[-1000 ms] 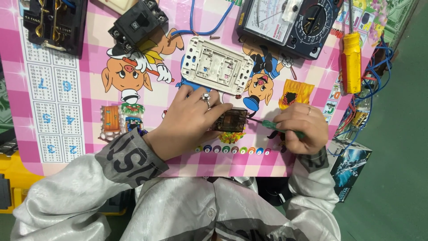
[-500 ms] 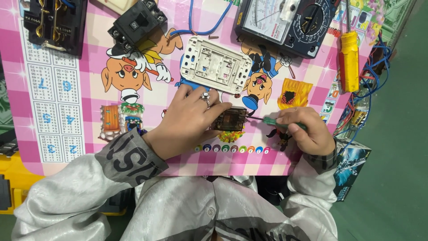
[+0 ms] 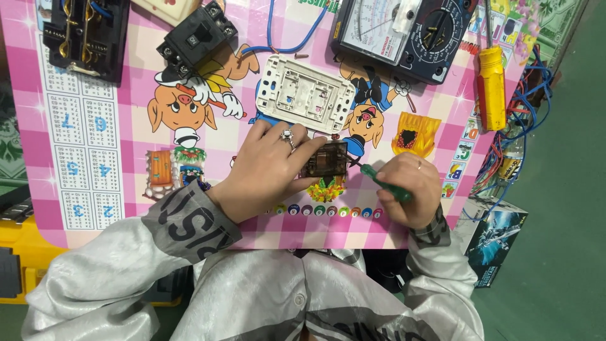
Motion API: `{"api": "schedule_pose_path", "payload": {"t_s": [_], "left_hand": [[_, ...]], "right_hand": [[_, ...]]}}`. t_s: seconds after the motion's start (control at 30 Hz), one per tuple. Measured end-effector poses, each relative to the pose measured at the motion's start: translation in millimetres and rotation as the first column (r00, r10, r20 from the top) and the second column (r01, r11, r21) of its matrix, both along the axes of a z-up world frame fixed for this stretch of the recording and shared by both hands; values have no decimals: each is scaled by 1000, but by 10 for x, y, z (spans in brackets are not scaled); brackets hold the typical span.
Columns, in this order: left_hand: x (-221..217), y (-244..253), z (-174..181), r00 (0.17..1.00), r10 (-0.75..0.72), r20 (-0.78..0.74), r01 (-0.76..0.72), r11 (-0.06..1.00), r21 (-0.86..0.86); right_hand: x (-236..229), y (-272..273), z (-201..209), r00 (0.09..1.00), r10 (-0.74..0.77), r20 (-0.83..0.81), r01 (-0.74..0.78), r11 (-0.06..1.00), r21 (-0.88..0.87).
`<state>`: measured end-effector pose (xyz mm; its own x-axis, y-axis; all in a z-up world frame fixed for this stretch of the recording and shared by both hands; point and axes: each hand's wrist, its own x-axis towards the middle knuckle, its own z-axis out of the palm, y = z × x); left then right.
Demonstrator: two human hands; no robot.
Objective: The person disassembles a white electrical switch using a green screwdriver, removing the internal mechanism and screws. They then reassemble the switch by placing the mechanism back into the housing and securing it with the screwdriver.
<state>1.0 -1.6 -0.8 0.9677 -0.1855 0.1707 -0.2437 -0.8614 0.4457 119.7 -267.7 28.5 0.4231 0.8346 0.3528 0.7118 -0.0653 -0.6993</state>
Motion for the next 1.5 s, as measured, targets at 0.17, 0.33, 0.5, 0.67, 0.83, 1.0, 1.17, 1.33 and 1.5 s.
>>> {"api": "schedule_pose_path", "payload": {"t_s": [0.17, 0.33, 0.5, 0.67, 0.83, 1.0, 1.17, 1.33, 1.5], "left_hand": [[1, 1, 7, 1000, -6, -13, 7, 1000, 12], [28, 38, 72, 999, -9, 45, 20, 967, -252], [21, 47, 73, 999, -18, 35, 27, 962, -271], [21, 50, 56, 999, -11, 49, 23, 965, -259], [20, 63, 86, 996, 20, 86, 3, 966, -260], [1, 54, 31, 1000, 7, 18, -5, 992, -128], [-7, 61, 42, 996, 17, 84, 3, 973, -229], [6, 80, 29, 976, 58, 209, 14, 945, -327], [13, 91, 96, 946, 111, 306, 15, 924, -383]], "right_hand": [[-45, 119, 61, 953, 114, 281, -104, 993, -47], [33, 150, -12, 929, 204, 308, -259, 954, 151], [65, -104, -111, 961, 189, 201, -223, 961, 164], [209, -460, -570, 996, 11, 87, -47, 905, 424], [299, -239, -376, 975, -221, -7, 189, 817, 545], [257, -129, -267, 945, -321, -65, 308, 802, 511], [251, -198, -350, 952, -299, -63, 285, 793, 539], [262, -310, -450, 940, -330, -86, 323, 784, 530], [250, -372, -512, 926, -357, -124, 370, 790, 489]]}}
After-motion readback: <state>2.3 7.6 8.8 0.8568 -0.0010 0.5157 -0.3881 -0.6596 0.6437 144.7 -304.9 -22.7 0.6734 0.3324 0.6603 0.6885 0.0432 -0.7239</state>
